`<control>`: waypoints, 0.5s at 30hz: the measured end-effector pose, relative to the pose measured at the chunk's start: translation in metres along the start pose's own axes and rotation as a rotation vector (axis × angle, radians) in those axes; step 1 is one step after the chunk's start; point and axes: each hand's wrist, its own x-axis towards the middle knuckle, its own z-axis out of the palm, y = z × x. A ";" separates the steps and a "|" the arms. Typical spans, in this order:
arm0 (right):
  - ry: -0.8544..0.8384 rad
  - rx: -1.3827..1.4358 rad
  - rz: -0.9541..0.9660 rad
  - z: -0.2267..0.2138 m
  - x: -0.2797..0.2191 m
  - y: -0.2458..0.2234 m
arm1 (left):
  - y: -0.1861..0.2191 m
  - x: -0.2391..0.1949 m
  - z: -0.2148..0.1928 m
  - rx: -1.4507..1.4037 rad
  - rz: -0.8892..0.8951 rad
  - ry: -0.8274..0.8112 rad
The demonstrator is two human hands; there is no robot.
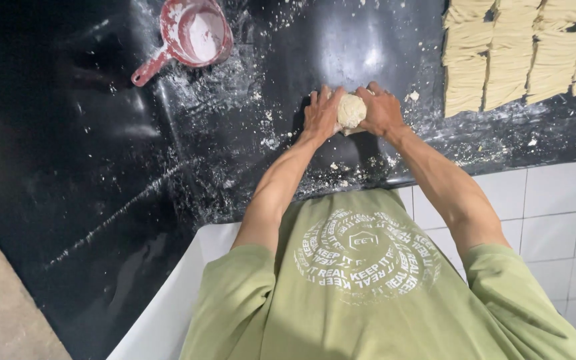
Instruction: Kneading a ball of dough on a floured countertop in a bakery kitchen.
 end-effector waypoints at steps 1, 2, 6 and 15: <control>0.022 -0.009 -0.005 -0.015 0.001 -0.012 | -0.003 0.005 -0.002 0.007 0.012 0.019; 0.028 -0.019 -0.010 -0.027 -0.004 -0.026 | -0.005 0.005 0.000 0.013 0.048 0.034; 0.172 0.059 -0.019 -0.022 0.017 -0.026 | -0.011 0.024 -0.020 0.055 0.094 0.127; -0.108 0.395 -0.141 -0.061 0.032 -0.065 | -0.052 0.014 -0.041 -0.203 -0.009 -0.011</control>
